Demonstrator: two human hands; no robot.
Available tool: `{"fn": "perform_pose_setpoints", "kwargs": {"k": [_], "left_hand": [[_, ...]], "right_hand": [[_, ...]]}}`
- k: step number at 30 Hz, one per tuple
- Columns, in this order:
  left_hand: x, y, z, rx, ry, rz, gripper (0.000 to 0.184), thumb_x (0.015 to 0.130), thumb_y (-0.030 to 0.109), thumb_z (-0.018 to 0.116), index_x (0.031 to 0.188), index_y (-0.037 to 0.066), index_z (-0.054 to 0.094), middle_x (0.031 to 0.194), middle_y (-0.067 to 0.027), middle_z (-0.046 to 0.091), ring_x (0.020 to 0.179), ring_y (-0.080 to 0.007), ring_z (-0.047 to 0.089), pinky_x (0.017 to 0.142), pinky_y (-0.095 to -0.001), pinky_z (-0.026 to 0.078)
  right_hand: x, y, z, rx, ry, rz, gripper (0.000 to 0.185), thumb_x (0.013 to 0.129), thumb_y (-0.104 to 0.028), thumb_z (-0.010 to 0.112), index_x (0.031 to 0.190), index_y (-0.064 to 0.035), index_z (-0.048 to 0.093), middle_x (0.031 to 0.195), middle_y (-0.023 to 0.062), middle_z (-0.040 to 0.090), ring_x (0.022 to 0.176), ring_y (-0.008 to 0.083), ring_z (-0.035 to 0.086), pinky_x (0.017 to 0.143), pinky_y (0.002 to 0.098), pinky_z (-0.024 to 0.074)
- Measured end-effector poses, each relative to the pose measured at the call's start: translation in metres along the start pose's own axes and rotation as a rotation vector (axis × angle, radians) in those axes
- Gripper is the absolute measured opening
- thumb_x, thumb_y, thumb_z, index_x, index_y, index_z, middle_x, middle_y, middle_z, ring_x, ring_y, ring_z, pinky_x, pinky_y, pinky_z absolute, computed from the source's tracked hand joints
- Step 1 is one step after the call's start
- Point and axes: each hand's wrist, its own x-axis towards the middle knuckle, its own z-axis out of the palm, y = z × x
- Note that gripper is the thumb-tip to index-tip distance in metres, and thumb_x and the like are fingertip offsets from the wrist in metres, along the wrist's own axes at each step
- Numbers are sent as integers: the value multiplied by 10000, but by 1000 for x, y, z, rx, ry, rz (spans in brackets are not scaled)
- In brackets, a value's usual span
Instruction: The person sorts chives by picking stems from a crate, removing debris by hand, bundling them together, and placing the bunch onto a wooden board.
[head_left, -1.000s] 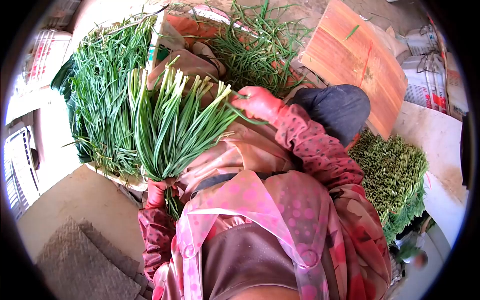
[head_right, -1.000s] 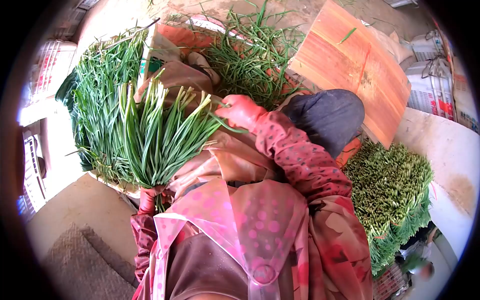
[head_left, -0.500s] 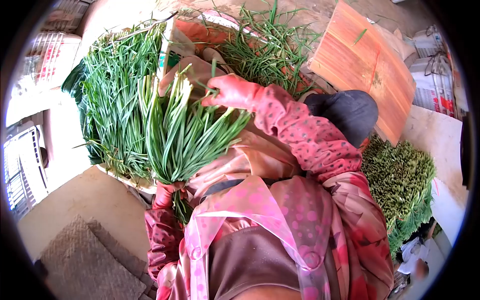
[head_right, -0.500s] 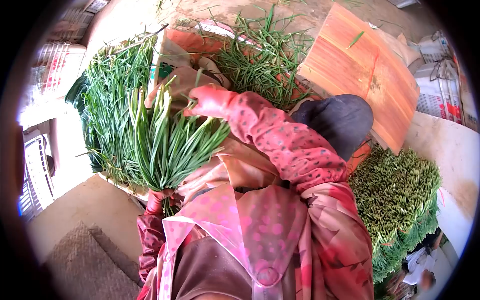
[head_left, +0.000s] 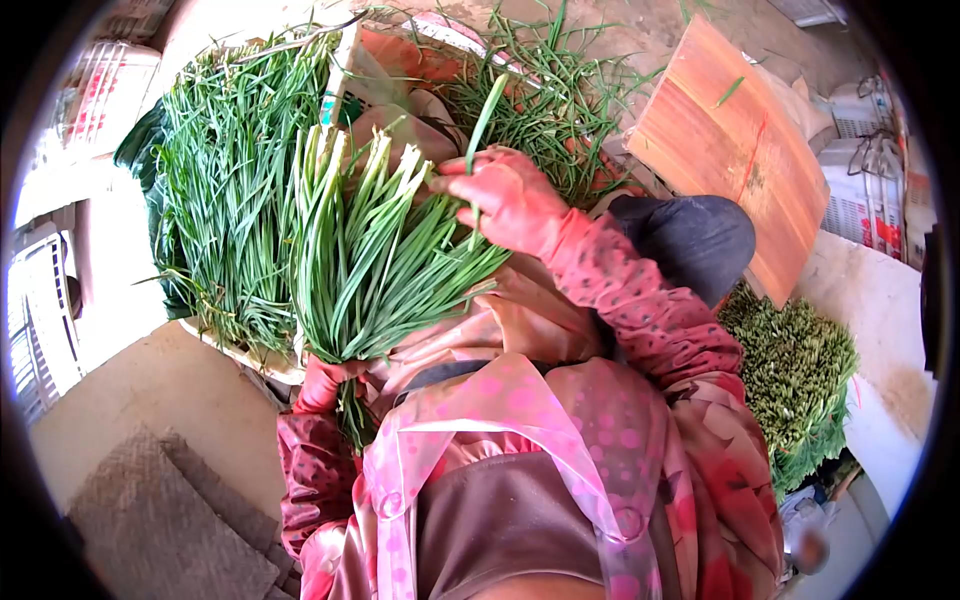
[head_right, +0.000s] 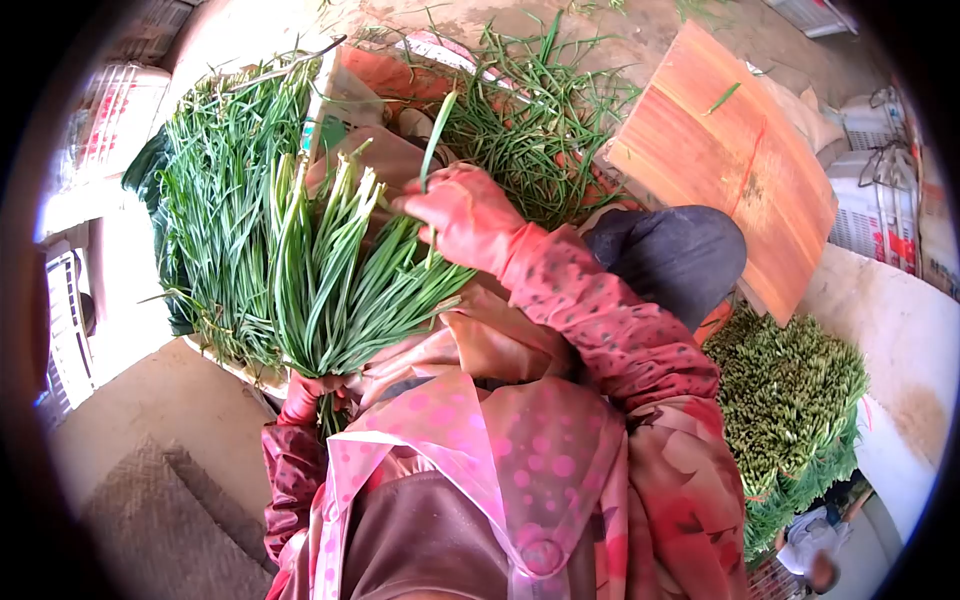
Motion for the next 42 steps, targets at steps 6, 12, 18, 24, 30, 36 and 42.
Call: {"fn": "perform_pose_setpoints", "kwargs": {"k": [6, 12, 18, 24, 30, 36, 42], "left_hand": [[-5, -2, -4, -65, -15, -3, 247, 686, 51, 765, 910, 30, 662, 631, -36, 608, 467, -137, 559, 420, -255, 426], [-9, 8, 5, -85, 15, 56, 300, 690, 10, 768, 960, 41, 641, 715, -39, 634, 489, -125, 549, 421, -257, 408], [-7, 3, -7, 93, -20, 193, 391, 718, 18, 771, 1089, 37, 647, 948, -12, 662, 783, -115, 584, 666, -283, 484], [-1, 4, -13, 297, -61, 352, 575, 698, 61, 795, 1225, 40, 566, 1134, -43, 634, 978, -169, 594, 855, -318, 485], [0, -2, -12, 198, -49, 336, 453, 733, 60, 777, 1156, 31, 619, 1074, -51, 668, 957, -155, 611, 848, -313, 485], [3, -5, -14, 208, -50, 414, 433, 760, 43, 755, 1170, 27, 616, 1091, -56, 669, 957, -150, 614, 859, -311, 490], [-8, 10, -11, 289, -39, 311, 440, 764, 45, 739, 1182, 16, 603, 1094, -61, 662, 957, -132, 608, 854, -306, 494]], "right_hand": [[0, -5, 17, -52, -50, -157, 156, 695, -154, 697, 846, -129, 666, 868, 33, 683, 939, 241, 620, 870, 415, 447], [-13, 16, 18, 787, 16, 540, 144, 899, -110, 584, 979, 10, 588, 794, 74, 675, 709, 162, 654, 617, 289, 528], [26, 63, -9, 904, -338, 1112, 539, 923, -509, 493, 1165, -35, 578, 1013, 163, 658, 840, 263, 664, 698, 368, 545], [94, 39, 41, 1594, -420, 998, 262, 911, -205, 557, 1099, -47, 649, 921, 74, 696, 802, 148, 647, 668, 283, 525], [72, 89, 23, 1524, 36, 899, 298, 951, -230, 511, 1127, 5, 564, 584, -84, 358, 412, 22, 294, 366, 205, 222], [64, 131, -43, 1029, 122, 917, 360, 961, -315, 505, 1130, -10, 594, 705, -17, 535, 492, 78, 442, 428, 236, 379], [114, 23, -3, 351, -609, 335, 515, 810, -469, 698, 1154, -91, 635, 1074, 98, 665, 988, 209, 621, 883, 321, 465]]}}
